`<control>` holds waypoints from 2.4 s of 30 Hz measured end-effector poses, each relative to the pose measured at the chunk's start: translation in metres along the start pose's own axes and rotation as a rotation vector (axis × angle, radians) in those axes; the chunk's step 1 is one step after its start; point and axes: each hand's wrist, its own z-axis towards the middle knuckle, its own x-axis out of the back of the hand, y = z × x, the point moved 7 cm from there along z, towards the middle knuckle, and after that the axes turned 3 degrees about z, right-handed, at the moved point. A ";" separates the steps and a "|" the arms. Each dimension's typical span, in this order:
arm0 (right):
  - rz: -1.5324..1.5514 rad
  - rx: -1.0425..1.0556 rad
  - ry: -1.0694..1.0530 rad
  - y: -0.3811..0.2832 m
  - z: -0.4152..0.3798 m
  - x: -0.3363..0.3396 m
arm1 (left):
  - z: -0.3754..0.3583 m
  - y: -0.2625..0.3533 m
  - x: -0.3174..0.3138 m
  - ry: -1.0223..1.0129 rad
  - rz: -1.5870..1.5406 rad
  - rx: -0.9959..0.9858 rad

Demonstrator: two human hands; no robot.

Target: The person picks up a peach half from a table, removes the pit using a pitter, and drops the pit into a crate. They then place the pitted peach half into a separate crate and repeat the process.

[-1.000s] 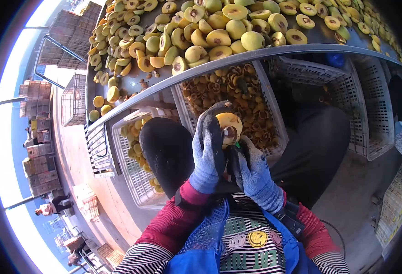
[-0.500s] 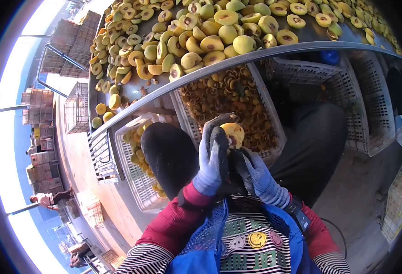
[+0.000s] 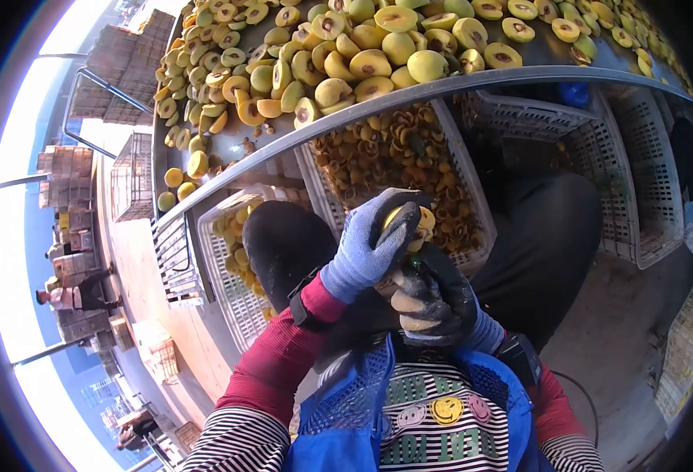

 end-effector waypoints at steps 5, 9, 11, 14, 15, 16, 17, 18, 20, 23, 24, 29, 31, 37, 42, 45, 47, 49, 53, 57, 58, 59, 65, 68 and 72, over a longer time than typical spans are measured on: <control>0.197 -0.018 -0.164 0.005 0.004 -0.007 | -0.010 -0.023 -0.021 0.154 -0.548 0.287; 0.171 0.039 -0.323 -0.010 0.002 -0.013 | -0.023 -0.073 -0.028 0.500 -0.682 0.375; 0.171 0.132 -0.334 -0.021 -0.001 -0.013 | -0.037 -0.080 -0.016 0.454 -0.452 0.326; 0.199 0.146 -0.021 -0.020 -0.002 0.031 | -0.065 -0.085 0.020 0.743 -0.433 0.377; 0.218 0.085 0.012 -0.017 0.001 0.028 | -0.067 -0.059 0.040 0.758 -0.375 0.237; 0.210 0.081 0.004 -0.018 0.002 0.027 | -0.072 -0.031 0.067 0.769 -0.315 0.091; 0.184 0.051 -0.031 -0.015 0.002 0.025 | -0.099 -0.014 0.098 0.869 0.415 -0.081; 0.150 0.019 -0.075 -0.015 0.004 0.020 | -0.118 -0.005 0.116 0.908 1.154 -0.265; 0.127 -0.005 -0.102 -0.015 0.003 0.015 | -0.130 -0.059 0.202 0.924 0.288 0.261; 0.312 -0.052 -0.057 0.002 0.011 0.025 | -0.115 -0.067 0.232 0.671 1.113 0.522; 0.314 -0.054 -0.059 0.006 0.019 0.022 | -0.087 -0.031 0.215 0.764 1.043 0.271; 0.374 -0.078 0.040 -0.003 0.024 0.038 | 0.049 -0.035 0.222 0.631 1.002 0.498; 0.339 -0.039 0.132 -0.011 0.019 0.038 | 0.097 -0.084 0.223 0.311 1.107 0.624; -0.044 0.164 0.378 -0.048 0.013 0.043 | 0.103 -0.043 0.214 0.424 0.985 0.233; -0.576 0.494 0.566 -0.075 0.022 -0.016 | 0.027 0.024 0.097 0.318 0.443 -0.206; -0.939 0.735 0.565 -0.095 0.032 -0.032 | 0.005 0.026 0.049 0.161 0.232 -0.226; -1.184 0.739 0.590 -0.098 0.026 -0.050 | -0.005 0.021 0.044 0.154 0.076 -0.103; -1.203 0.652 0.499 -0.093 0.025 -0.056 | -0.012 0.011 0.043 0.293 -0.367 0.039; -1.309 0.625 0.428 -0.088 0.024 -0.047 | -0.018 -0.011 0.035 0.221 -0.257 0.343; -1.595 0.929 0.550 -0.072 0.003 -0.053 | -0.028 -0.018 0.038 0.509 -0.280 0.328; -1.508 0.977 0.544 -0.067 -0.002 -0.052 | -0.029 -0.021 0.036 0.509 -0.284 0.324; -1.512 0.975 0.545 -0.064 -0.003 -0.053 | -0.028 -0.016 0.035 0.483 -0.167 0.221; -1.558 0.960 0.566 -0.073 -0.017 -0.067 | -0.022 0.022 0.031 0.083 0.185 0.047; -1.321 0.798 0.524 -0.067 -0.011 -0.055 | -0.020 0.034 0.026 0.049 0.409 -0.160; -1.096 1.057 0.626 -0.069 -0.011 -0.032 | -0.033 -0.008 0.002 0.306 -0.650 0.391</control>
